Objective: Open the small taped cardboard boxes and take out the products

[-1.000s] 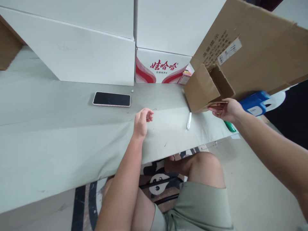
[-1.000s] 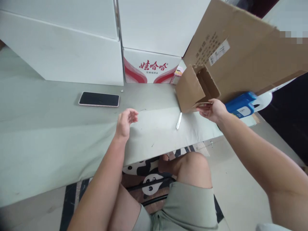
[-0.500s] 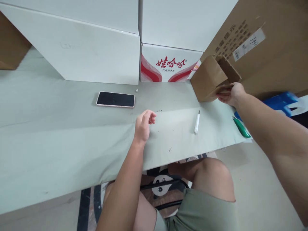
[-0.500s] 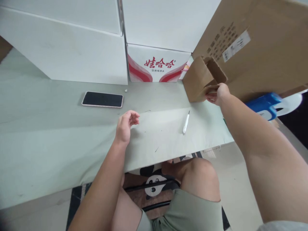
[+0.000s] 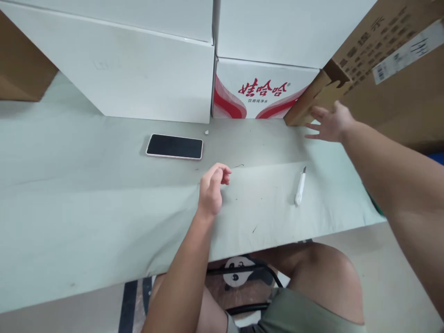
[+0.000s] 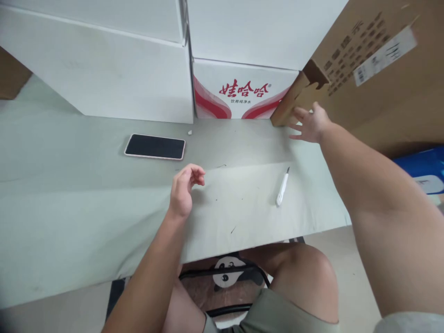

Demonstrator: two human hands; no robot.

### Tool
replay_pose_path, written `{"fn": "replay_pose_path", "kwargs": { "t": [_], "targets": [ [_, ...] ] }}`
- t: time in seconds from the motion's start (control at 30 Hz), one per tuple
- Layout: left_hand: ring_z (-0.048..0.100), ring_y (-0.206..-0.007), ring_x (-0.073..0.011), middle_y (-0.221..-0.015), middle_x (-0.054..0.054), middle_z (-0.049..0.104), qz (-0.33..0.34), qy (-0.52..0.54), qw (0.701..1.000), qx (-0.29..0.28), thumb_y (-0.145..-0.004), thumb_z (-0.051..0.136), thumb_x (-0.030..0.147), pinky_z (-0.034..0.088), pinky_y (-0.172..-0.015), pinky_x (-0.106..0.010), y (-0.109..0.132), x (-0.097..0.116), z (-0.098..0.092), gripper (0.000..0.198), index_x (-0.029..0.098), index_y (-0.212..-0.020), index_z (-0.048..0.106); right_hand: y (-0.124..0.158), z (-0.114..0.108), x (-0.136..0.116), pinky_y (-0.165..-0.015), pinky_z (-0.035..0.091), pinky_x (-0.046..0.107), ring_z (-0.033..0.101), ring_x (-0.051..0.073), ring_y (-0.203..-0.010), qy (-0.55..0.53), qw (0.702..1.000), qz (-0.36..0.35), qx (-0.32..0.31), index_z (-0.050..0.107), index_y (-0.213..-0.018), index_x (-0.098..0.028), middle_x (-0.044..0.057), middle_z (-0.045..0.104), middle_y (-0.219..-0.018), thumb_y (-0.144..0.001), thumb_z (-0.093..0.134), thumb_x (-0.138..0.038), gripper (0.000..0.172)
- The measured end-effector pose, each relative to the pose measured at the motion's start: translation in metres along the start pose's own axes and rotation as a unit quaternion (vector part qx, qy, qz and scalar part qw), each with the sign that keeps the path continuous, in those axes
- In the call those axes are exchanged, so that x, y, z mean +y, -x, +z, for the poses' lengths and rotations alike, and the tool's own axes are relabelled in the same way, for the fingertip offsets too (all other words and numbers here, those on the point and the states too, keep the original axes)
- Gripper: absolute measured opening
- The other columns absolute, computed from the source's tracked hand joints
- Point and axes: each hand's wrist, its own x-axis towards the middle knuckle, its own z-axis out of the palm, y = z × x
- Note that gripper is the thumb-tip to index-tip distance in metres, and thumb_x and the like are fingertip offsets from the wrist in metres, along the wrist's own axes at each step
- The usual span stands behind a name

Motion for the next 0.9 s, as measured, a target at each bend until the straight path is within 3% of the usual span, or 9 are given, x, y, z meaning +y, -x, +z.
{"fn": "replay_pose_path", "kwargs": {
  "t": [0.13,0.37,0.5,0.63,0.8,0.9],
  "targets": [
    [0.053,-0.069,-0.0184,-0.071,-0.003,0.056,0.005,0.006,1.000,0.004,-0.089,0.047,0.062,0.044,-0.070,-0.035,0.001,-0.001,-0.002,0.045,0.021,-0.079,0.064,0.004,0.029,0.001,-0.105,0.051,0.041,0.039,0.025,-0.161,0.081,0.996,0.012,-0.046,0.030,-0.172,-0.021,0.014,0.016,-0.182,-0.111,0.010,-0.055,0.073],
    [0.053,-0.068,-0.0173,-0.069,-0.001,0.056,0.028,0.051,0.998,0.015,-0.091,0.045,0.057,0.043,-0.070,-0.033,0.008,0.006,-0.018,0.042,0.021,-0.078,0.063,0.045,0.122,-0.012,-0.119,0.049,0.043,0.048,0.027,-0.156,0.166,0.975,-0.058,-0.138,0.062,-0.145,-0.031,0.006,0.041,-0.174,-0.110,0.029,-0.048,0.051],
    [0.051,-0.067,-0.0163,-0.068,-0.002,0.054,0.023,0.120,0.991,0.059,-0.090,0.047,0.052,0.043,-0.068,-0.031,0.013,0.019,-0.036,0.039,0.020,-0.075,0.062,0.081,0.190,-0.032,-0.117,0.054,0.042,0.058,0.027,-0.148,0.207,0.947,-0.125,-0.210,0.073,-0.126,-0.031,0.003,0.056,-0.163,-0.108,0.043,-0.045,0.038],
    [0.050,-0.067,-0.0160,-0.068,-0.002,0.053,0.008,0.207,0.973,0.102,-0.090,0.048,0.051,0.043,-0.066,-0.030,0.020,0.029,-0.063,0.039,0.019,-0.073,0.062,0.118,0.268,-0.055,-0.103,0.063,0.039,0.063,0.028,-0.141,0.257,0.902,-0.216,-0.271,0.075,-0.124,-0.028,0.005,0.062,-0.157,-0.104,0.048,-0.046,0.038],
    [0.051,-0.065,-0.0154,-0.069,-0.004,0.056,-0.016,0.287,0.943,0.167,-0.091,0.046,0.049,0.041,-0.066,-0.028,0.026,0.035,-0.104,0.040,0.018,-0.071,0.062,0.153,0.371,-0.080,-0.094,0.064,0.037,0.068,0.029,-0.131,0.304,0.855,-0.313,-0.279,0.074,-0.125,-0.022,0.011,0.065,-0.151,-0.102,0.049,-0.047,0.042],
    [0.047,-0.061,-0.0146,-0.066,-0.003,0.053,-0.050,0.381,0.900,0.206,-0.094,0.039,0.043,0.038,-0.064,-0.028,0.025,0.043,-0.122,0.041,0.017,-0.068,0.059,0.167,0.430,-0.098,-0.096,0.062,0.039,0.070,0.029,-0.124,0.305,0.835,-0.364,-0.278,0.075,-0.114,-0.021,0.011,0.073,-0.136,-0.102,0.050,-0.046,0.037]
  ]
}}
